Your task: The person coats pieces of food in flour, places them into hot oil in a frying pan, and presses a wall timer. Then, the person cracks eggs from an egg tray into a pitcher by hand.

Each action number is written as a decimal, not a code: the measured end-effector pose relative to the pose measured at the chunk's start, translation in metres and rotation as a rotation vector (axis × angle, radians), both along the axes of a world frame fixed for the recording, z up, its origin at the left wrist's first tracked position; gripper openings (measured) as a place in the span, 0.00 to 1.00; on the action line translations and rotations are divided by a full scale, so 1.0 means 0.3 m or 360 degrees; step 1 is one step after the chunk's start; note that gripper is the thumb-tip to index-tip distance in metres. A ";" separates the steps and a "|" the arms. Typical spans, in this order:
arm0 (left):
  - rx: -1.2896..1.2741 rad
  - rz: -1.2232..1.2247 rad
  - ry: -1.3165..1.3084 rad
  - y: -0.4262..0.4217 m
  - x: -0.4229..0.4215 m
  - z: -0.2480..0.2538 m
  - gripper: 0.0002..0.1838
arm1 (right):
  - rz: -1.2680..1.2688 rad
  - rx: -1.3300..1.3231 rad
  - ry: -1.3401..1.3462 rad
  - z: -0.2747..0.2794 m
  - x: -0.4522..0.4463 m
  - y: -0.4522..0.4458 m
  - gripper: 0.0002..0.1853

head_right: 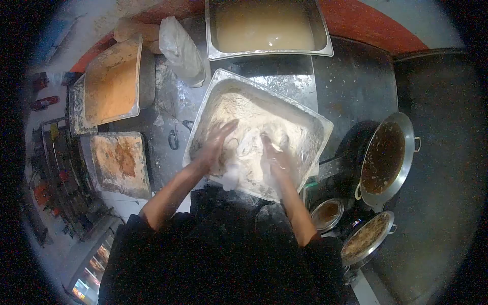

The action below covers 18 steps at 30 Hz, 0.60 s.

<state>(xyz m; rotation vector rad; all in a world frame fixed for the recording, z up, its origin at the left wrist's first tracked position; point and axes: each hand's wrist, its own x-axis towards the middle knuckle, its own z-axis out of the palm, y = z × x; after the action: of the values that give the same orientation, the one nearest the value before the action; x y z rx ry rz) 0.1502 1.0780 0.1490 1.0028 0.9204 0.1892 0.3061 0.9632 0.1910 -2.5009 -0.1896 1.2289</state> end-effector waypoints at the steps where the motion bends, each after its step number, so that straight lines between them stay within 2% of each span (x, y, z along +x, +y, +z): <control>1: 0.0010 -0.0003 -0.0008 0.018 0.043 -0.032 0.25 | 0.0055 0.0350 0.0149 -0.034 0.003 -0.005 0.43; 2: 0.0216 -0.0116 0.0196 0.024 0.080 -0.068 0.24 | 0.0052 0.0346 0.0148 -0.060 -0.002 -0.011 0.43; 3: 0.0421 -0.0231 0.0398 0.020 0.104 -0.089 0.23 | -0.0222 0.0444 0.0343 -0.074 -0.013 -0.003 0.42; 4: 0.0423 -0.0232 0.0395 0.033 0.124 -0.041 0.23 | -0.0356 0.0498 0.0445 -0.085 -0.020 -0.012 0.42; 5: 0.0192 -0.0052 0.0280 0.044 0.132 0.013 0.26 | -0.0494 0.0548 0.0543 -0.095 -0.027 -0.021 0.42; 6: 0.0311 -0.0099 0.0289 0.052 0.111 0.011 0.28 | -0.0432 0.0832 0.0460 -0.086 -0.036 -0.043 0.39; 8: 0.0554 -0.0184 0.0317 0.070 0.069 0.006 0.31 | -0.0398 0.1100 0.0371 -0.058 -0.011 -0.083 0.36; 9: 0.0357 -0.0065 0.0043 0.051 0.029 0.065 0.29 | 0.0014 0.1025 0.0350 0.024 0.038 -0.086 0.35; 10: 0.0300 -0.0056 0.0010 0.060 0.009 0.084 0.27 | 0.0430 0.0953 0.0313 0.069 0.100 -0.096 0.34; 12: 0.0186 -0.0035 -0.0052 0.075 -0.032 0.121 0.25 | 0.0171 0.1212 0.0637 -0.044 0.126 -0.182 0.32; 13: 0.0170 -0.0135 0.0029 0.083 -0.040 0.098 0.25 | 0.0012 0.0807 0.0503 0.029 0.081 -0.119 0.33; 15: 0.0155 -0.0225 0.0111 0.072 -0.052 0.059 0.25 | -0.0131 0.0402 0.0368 0.141 0.037 0.005 0.34; 16: 0.0653 -0.0368 -0.0032 0.057 -0.054 0.043 0.26 | -0.0265 0.0282 0.0573 0.182 0.034 0.069 0.33; 18: 0.1170 -0.0516 -0.0182 0.046 -0.020 -0.014 0.27 | -0.0403 0.0179 0.0771 0.096 0.032 0.122 0.32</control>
<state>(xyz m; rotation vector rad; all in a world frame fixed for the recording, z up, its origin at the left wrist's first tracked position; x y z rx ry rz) 0.1442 1.0917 0.1449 1.7836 0.5676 0.3173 0.3156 0.9998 0.2199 -1.9861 0.1693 1.6095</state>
